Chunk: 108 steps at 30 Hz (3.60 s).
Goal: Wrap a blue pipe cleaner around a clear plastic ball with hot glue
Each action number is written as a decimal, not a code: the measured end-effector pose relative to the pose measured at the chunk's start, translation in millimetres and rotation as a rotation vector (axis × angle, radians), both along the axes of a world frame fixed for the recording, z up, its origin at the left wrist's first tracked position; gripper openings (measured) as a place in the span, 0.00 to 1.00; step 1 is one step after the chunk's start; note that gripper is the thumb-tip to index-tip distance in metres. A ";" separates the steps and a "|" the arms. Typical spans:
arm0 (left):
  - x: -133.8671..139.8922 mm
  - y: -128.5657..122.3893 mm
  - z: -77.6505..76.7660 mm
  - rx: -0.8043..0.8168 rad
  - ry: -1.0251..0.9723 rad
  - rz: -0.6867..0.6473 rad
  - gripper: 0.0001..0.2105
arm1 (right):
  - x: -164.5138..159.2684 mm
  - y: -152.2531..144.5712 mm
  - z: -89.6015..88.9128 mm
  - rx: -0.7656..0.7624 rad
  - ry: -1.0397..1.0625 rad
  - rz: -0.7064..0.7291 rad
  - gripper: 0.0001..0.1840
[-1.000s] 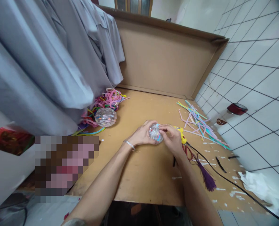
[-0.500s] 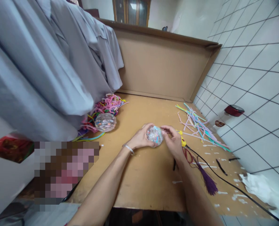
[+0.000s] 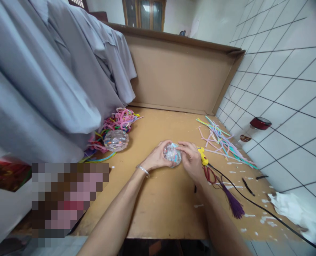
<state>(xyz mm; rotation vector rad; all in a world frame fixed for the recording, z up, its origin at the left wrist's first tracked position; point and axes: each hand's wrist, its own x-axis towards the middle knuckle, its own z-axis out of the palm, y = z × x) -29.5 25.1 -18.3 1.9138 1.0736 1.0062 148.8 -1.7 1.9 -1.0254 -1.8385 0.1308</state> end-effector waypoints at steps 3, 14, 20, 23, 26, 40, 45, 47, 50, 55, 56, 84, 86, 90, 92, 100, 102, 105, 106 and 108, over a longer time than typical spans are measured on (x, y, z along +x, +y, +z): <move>-0.1 -0.1 0.9 -0.058 -0.030 0.029 0.40 | 10.0 7.0 -4.6 0.024 0.085 -0.284 0.14; -2.3 5.3 -3.1 -0.151 -0.095 0.046 0.41 | 36.1 22.2 -27.6 -0.450 -0.536 -0.932 0.31; -4.2 6.5 -4.1 -0.116 -0.067 0.017 0.40 | 49.5 31.6 -30.4 -0.581 -0.448 -0.938 0.26; -4.5 7.3 -4.5 -0.115 -0.074 0.019 0.41 | 53.2 31.2 -25.7 -0.582 -0.416 -0.936 0.23; -4.5 6.9 -3.5 -0.131 -0.081 0.019 0.42 | 51.3 24.6 -13.7 -0.481 -0.329 -0.924 0.25; -3.8 3.1 3.4 -0.149 -0.071 0.017 0.41 | 28.3 -1.8 11.1 -0.024 -0.348 -0.795 0.17; -2.8 0.7 7.1 -0.164 -0.081 0.015 0.41 | 28.3 -3.2 10.2 0.046 -0.378 -0.764 0.16; -3.0 0.2 8.0 -0.165 -0.069 0.018 0.41 | 27.5 -3.4 10.0 0.039 -0.384 -0.763 0.16; -3.3 0.1 8.6 -0.157 -0.067 0.013 0.41 | 25.9 -3.7 10.2 0.025 -0.388 -0.751 0.15; -3.3 -0.3 8.9 -0.134 -0.059 0.011 0.39 | 24.9 -4.1 10.8 0.031 -0.393 -0.750 0.14; -3.2 -0.5 9.0 -0.133 -0.060 0.012 0.39 | 25.1 -4.1 10.9 0.034 -0.396 -0.753 0.14; -2.8 0.2 5.2 -0.115 -0.069 0.009 0.40 | 27.2 -4.4 11.7 0.121 -0.412 -0.755 0.12; -2.7 0.4 5.0 -0.115 -0.070 0.007 0.40 | 27.1 -4.6 12.1 0.129 -0.410 -0.758 0.12; -2.5 -0.3 6.2 -0.126 -0.065 0.011 0.40 | 26.4 -4.9 13.0 0.130 -0.406 -0.766 0.11; -2.5 -0.9 7.1 -0.134 -0.057 0.013 0.40 | 26.0 -5.2 13.4 0.122 -0.406 -0.766 0.11; -3.0 -1.5 8.5 -0.132 -0.057 0.013 0.40 | 26.0 -5.4 13.8 0.114 -0.404 -0.749 0.11; -3.0 -1.2 8.5 -0.126 -0.053 0.010 0.39 | 26.4 -5.2 13.5 0.105 -0.407 -0.754 0.12; -2.9 -1.0 8.7 -0.121 -0.042 0.012 0.39 | 26.7 -5.1 13.2 0.103 -0.402 -0.747 0.13; -2.8 -1.0 8.8 -0.122 -0.039 0.014 0.40 | 26.7 -5.2 13.2 0.105 -0.399 -0.745 0.13; -2.7 -1.0 8.9 -0.123 -0.038 0.013 0.39 | 26.8 -5.3 13.6 0.109 -0.391 -0.745 0.12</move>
